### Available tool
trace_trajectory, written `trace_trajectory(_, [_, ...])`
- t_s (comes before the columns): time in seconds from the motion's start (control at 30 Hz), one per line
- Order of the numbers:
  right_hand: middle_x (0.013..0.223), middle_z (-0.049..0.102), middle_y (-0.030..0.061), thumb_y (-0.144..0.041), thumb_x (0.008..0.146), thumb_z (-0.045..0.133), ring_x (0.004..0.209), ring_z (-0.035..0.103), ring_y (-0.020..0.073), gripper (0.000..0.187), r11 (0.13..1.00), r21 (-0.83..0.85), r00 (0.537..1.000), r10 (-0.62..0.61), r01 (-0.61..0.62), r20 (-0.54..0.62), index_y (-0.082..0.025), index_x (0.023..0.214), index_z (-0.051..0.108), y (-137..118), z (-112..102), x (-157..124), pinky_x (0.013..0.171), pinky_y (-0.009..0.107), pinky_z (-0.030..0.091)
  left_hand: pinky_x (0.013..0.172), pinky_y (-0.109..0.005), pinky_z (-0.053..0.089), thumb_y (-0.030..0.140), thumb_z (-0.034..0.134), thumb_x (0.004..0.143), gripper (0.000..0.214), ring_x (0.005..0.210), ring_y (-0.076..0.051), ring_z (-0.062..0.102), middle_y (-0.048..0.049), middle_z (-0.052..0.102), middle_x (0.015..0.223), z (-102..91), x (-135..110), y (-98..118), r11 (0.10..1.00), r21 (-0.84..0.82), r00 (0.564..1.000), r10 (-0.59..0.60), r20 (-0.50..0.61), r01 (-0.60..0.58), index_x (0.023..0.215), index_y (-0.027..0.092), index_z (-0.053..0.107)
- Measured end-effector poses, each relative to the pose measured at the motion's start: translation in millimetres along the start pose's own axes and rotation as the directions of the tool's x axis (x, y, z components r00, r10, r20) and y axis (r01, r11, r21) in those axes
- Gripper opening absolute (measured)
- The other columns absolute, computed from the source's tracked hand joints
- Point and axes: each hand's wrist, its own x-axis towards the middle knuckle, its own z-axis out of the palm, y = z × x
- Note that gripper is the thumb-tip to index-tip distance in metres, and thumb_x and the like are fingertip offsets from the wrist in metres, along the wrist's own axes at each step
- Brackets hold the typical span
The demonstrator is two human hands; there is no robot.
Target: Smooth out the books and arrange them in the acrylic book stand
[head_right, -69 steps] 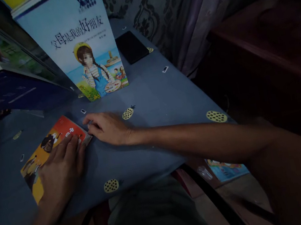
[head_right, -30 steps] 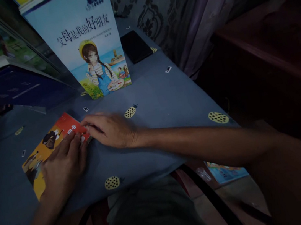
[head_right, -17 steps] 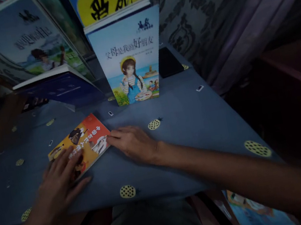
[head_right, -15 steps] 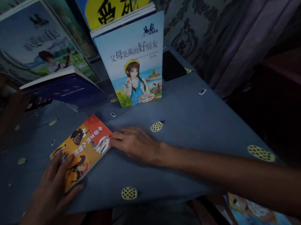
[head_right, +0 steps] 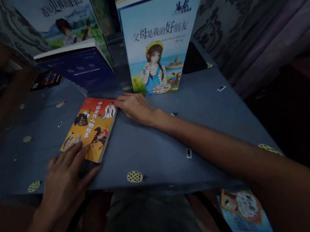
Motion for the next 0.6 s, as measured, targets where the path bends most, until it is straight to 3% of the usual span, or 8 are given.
trace_trajectory(0.2, [0.111, 0.074, 0.0108, -0.012, 0.098, 0.046, 0.103, 0.064, 0.026, 0.034, 0.995, 0.095, 1.0, 0.017, -0.015, -0.022, -0.018, 0.121, 0.072, -2, 0, -8, 0.095, 0.039, 0.047, 0.099, -0.044, 0.054, 0.044, 0.056, 0.101, 0.041, 0.117, -0.03, 0.066, -0.0161, 0.069, 0.13, 2.3, 13, 1, 0.988, -0.009, 0.982, 0.15, -0.114, -0.152, 0.133, 0.018, 0.061])
trace_trajectory(0.37, [0.114, 0.074, 0.0132, -0.013, 0.097, 0.046, 0.106, 0.064, 0.0281, 0.035, 0.995, 0.099, 0.999, 0.014, -0.011, -0.03, -0.014, 0.121, 0.071, 0, 4, -8, 0.096, 0.043, 0.047, 0.085, -0.038, 0.056, 0.049, 0.053, 0.102, 0.042, 0.1, -0.027, 0.07, -0.0147, 0.075, 0.116, 5.0, 21, -10, 0.948, 0.094, 0.929, 0.316, -0.194, -0.303, 0.125, 0.015, 0.064])
trace_trajectory(0.47, [0.116, 0.074, 0.0129, -0.014, 0.097, 0.045, 0.107, 0.064, 0.0288, 0.037, 0.994, 0.111, 0.999, -0.002, 0.008, -0.053, -0.014, 0.124, 0.07, 3, 6, -6, 0.097, 0.045, 0.047, 0.081, -0.037, 0.056, 0.051, 0.053, 0.101, 0.043, 0.095, -0.026, 0.071, -0.0129, 0.076, 0.113, 6.9, 24, -11, 0.931, 0.15, 0.908, 0.359, -0.216, -0.332, 0.123, 0.017, 0.066])
trace_trajectory(0.6, [0.134, 0.07, 0.0132, -0.012, 0.096, 0.043, 0.12, 0.062, 0.03, 0.045, 0.989, 0.148, 0.999, -0.011, 0.015, -0.033, -0.014, 0.135, 0.065, 6, 8, -3, 0.104, 0.048, 0.044, 0.079, -0.036, 0.054, 0.05, 0.053, 0.102, 0.041, 0.093, -0.025, 0.071, -0.0115, 0.077, 0.109, 11.0, 27, 1, 0.932, 0.201, 0.904, 0.346, -0.25, -0.301, 0.122, 0.018, 0.068])
